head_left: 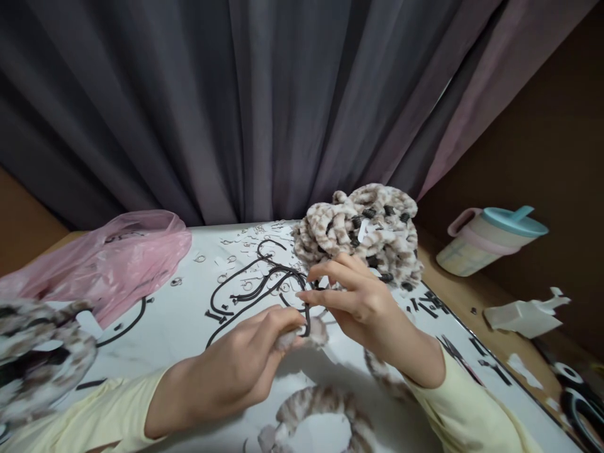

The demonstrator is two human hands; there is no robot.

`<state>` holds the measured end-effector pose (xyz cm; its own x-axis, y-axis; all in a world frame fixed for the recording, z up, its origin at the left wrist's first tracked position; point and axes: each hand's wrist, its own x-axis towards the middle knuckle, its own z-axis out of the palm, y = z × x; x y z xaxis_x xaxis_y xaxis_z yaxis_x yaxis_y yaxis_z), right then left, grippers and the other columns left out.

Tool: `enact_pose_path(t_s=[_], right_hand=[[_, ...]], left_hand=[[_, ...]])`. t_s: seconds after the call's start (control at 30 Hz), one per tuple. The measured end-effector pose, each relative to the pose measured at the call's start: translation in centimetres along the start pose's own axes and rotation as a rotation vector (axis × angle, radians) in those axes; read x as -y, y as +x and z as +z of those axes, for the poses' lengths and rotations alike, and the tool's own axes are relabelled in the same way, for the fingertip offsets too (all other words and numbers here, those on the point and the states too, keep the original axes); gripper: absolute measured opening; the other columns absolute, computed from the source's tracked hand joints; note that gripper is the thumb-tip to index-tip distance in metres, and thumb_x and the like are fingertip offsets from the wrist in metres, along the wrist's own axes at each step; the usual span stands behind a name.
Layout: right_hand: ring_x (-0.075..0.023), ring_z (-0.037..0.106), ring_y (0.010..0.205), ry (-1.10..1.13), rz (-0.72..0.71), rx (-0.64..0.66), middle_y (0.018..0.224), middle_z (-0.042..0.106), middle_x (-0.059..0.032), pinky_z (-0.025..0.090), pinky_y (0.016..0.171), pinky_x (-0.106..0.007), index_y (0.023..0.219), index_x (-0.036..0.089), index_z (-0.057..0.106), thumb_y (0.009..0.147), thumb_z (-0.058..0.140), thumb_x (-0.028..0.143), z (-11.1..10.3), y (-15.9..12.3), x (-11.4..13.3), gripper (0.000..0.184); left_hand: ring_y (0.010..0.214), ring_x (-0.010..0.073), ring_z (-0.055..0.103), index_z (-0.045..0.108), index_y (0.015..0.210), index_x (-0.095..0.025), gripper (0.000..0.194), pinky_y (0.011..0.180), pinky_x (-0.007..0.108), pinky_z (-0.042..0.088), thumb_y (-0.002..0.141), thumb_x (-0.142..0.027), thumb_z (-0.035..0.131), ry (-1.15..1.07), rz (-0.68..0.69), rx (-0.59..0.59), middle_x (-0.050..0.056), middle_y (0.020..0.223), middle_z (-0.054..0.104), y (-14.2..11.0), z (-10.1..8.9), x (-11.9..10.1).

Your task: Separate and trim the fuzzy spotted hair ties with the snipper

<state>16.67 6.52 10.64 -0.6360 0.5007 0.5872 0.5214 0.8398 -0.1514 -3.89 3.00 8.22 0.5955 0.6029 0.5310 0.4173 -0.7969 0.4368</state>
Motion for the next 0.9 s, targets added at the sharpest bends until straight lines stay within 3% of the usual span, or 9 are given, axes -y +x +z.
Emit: enact_pose_path(t_s=[0.2,0.27,0.37,0.47,0.57,0.7,0.8,0.9], right_hand=[[-0.016,0.056,0.076,0.32,0.09,0.044,0.086,0.063,-0.0059,0.044,0.066,-0.028,0.083,0.018,0.07,0.083,0.049,0.001,1.2,0.2,-0.4,0.027],[-0.0155,0.06,0.08,0.378,0.182,0.07,0.09,0.065,-0.006,0.046,0.068,-0.026,0.085,0.017,0.069,0.084,0.05,0.003,1.4,0.2,-0.4,0.024],[-0.0191,0.06,0.096,0.285,0.309,0.026,0.107,0.064,-0.0092,0.048,0.078,-0.029,0.104,0.016,0.063,0.084,0.05,0.006,1.2,0.1,0.0,0.026],[-0.0204,0.06,0.094,0.182,0.391,-0.041,0.103,0.065,-0.0104,0.047,0.079,-0.03,0.106,0.015,0.06,0.086,0.046,0.009,0.6,0.1,1.3,0.025],[-0.0173,0.062,0.075,0.237,0.499,0.09,0.086,0.068,-0.0065,0.047,0.068,-0.026,0.094,0.016,0.065,0.086,0.046,0.011,0.1,0.2,2.8,0.021],[-0.0171,0.062,0.065,0.331,0.619,0.327,0.078,0.07,-0.0048,0.044,0.062,-0.026,0.109,0.017,0.064,0.088,0.047,0.02,0.9,0.2,3.5,0.028],[-0.0177,0.06,0.057,0.408,0.689,0.385,0.063,0.067,-0.0022,0.044,0.058,-0.027,0.13,0.016,0.05,0.089,0.045,0.024,2.2,-0.1,3.1,0.043],[-0.0155,0.058,0.05,0.536,0.756,0.374,0.068,0.067,-0.0019,0.044,0.054,-0.026,0.141,0.02,0.035,0.088,0.045,0.025,3.3,-0.3,2.9,0.054]], left_hand=[[0.083,0.0136,0.062,0.047,0.114,-0.022,0.035,0.071,0.022,0.05,0.086,-0.004,0.036,-0.068,-0.041,-0.002,0.002,0.091,0.064,-0.1,0.0,0.0],[0.075,0.012,0.06,0.054,0.105,-0.022,0.027,0.066,0.02,0.047,0.087,-0.008,0.04,-0.14,-0.175,0.001,0.0,0.085,0.064,0.3,0.1,0.2],[0.06,0.01,0.053,0.06,0.095,-0.02,0.014,0.055,0.019,0.042,0.087,-0.025,0.05,-0.319,-0.505,0.012,-0.002,0.075,0.062,1.2,0.0,0.9],[0.064,0.0113,0.053,0.06,0.091,-0.017,0.022,0.057,0.02,0.041,0.082,-0.036,0.058,-0.574,-0.774,-0.04,-0.001,0.075,0.063,2.2,0.0,2.0],[0.071,0.0128,0.056,0.061,0.084,-0.015,0.023,0.063,0.02,0.042,0.075,-0.036,0.066,-0.898,-0.971,-0.112,0.001,0.08,0.063,2.6,0.3,3.3],[0.071,0.0148,0.056,0.065,0.072,-0.016,0.015,0.064,0.023,0.045,0.068,-0.028,0.072,-1.135,-1.06,-0.2,0.003,0.078,0.063,2.3,0.8,4.2],[0.07,0.0173,0.056,0.066,0.071,-0.018,0.01,0.068,0.029,0.048,0.069,-0.026,0.071,-1.327,-1.078,-0.14,0.004,0.076,0.064,2.1,0.9,4.7],[0.059,0.0142,0.053,0.066,0.073,-0.017,0.009,0.064,0.03,0.049,0.068,-0.024,0.07,-1.515,-1.189,-0.07,0.001,0.065,0.06,2.1,0.7,5.3]])
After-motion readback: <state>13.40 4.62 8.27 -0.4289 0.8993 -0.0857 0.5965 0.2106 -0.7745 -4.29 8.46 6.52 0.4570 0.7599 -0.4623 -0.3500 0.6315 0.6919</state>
